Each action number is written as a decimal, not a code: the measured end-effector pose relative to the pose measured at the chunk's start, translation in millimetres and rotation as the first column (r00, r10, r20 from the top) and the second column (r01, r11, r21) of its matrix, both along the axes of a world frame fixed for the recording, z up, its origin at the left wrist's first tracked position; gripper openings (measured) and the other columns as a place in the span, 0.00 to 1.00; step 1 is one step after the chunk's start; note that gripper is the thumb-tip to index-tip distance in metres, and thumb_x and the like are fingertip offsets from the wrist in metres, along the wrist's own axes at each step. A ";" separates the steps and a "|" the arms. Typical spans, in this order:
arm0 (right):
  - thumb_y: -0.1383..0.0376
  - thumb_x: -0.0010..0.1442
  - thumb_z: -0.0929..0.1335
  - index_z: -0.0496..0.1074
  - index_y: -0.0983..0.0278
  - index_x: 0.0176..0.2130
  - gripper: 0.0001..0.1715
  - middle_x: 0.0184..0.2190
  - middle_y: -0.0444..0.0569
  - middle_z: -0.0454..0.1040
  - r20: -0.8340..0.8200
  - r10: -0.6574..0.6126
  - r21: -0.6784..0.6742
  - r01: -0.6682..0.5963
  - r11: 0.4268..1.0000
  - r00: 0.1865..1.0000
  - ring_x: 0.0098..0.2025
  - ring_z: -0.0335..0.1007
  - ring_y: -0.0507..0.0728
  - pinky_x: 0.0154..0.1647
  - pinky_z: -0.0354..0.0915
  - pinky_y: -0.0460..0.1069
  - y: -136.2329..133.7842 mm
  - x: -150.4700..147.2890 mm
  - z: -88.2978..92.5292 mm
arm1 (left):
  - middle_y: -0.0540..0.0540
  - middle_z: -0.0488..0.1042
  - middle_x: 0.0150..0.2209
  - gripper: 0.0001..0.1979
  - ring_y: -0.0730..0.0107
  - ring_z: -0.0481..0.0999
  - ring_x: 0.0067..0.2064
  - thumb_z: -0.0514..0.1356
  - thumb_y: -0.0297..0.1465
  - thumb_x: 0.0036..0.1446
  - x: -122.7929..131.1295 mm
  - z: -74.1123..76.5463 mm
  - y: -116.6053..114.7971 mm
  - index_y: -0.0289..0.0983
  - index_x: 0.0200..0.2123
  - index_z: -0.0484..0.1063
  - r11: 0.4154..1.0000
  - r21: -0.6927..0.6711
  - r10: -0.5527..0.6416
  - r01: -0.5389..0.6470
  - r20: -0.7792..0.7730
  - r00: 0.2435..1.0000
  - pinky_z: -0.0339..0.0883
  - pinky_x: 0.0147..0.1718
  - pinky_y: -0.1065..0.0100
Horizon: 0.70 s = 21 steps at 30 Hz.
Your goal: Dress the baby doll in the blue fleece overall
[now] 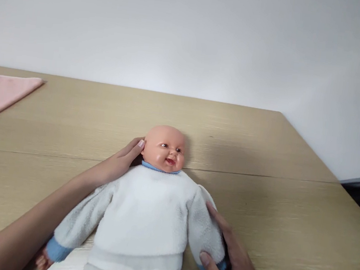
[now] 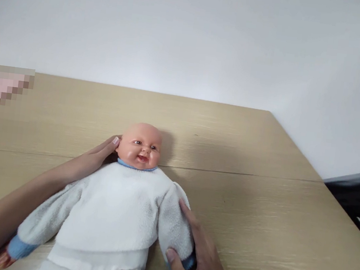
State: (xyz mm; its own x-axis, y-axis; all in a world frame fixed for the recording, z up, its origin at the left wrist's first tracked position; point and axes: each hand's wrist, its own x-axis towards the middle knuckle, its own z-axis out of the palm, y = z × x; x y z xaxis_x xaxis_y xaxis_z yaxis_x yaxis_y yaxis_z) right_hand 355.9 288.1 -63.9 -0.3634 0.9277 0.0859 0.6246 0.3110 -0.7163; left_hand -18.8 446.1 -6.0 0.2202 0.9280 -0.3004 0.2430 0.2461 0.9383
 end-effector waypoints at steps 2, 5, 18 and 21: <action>0.57 0.75 0.71 0.47 0.51 0.84 0.50 0.81 0.56 0.62 -0.013 -0.006 -0.019 0.006 1.000 1.000 0.79 0.66 0.68 0.77 0.69 0.61 -0.9 1.0 -2.7 | 0.41 0.73 0.74 0.42 0.44 0.74 0.73 0.52 0.67 0.72 -0.1 -2.7 0.9 0.49 0.77 0.59 1.000 -0.005 0.002 -0.002 0.031 1.000 0.71 0.71 0.50; 0.58 0.75 0.71 0.48 0.51 0.84 0.49 0.82 0.57 0.61 -0.032 -0.011 -0.055 0.009 0.998 0.999 0.80 0.64 0.68 0.78 0.68 0.61 -0.5 0.6 -1.3 | 0.40 0.73 0.73 0.43 0.44 0.76 0.70 0.51 0.68 0.71 0.8 -5.4 1.7 0.50 0.77 0.55 1.000 0.014 -0.006 0.006 0.033 0.999 0.71 0.71 0.48; 0.57 0.76 0.70 0.47 0.46 0.83 0.47 0.81 0.53 0.63 -0.026 -0.015 -0.057 0.014 0.998 1.000 0.80 0.64 0.68 0.75 0.72 0.64 2.9 -6.7 10.0 | 0.41 0.79 0.68 0.39 0.45 0.59 0.81 0.49 0.63 0.76 4.7 -0.3 0.1 0.48 0.78 0.56 0.999 0.044 0.006 -0.006 -0.007 1.000 0.71 0.71 0.48; 0.57 0.76 0.70 0.47 0.48 0.83 0.47 0.81 0.55 0.63 -0.025 -0.012 -0.057 0.010 0.998 1.000 0.80 0.65 0.68 0.75 0.72 0.64 3.0 -6.5 10.9 | 0.40 0.78 0.68 0.39 0.47 0.58 0.82 0.48 0.61 0.77 6.8 0.4 0.3 0.45 0.78 0.56 0.997 0.074 -0.003 0.004 -0.015 1.000 0.71 0.71 0.49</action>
State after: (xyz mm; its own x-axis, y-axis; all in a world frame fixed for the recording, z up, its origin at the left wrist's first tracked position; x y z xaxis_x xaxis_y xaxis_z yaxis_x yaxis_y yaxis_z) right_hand 349.4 291.1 -53.0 -0.3514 0.9353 0.0418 0.6094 0.2624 -0.7482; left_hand -12.1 446.3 -5.6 0.2191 0.9471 -0.2345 0.2581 0.1755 0.9501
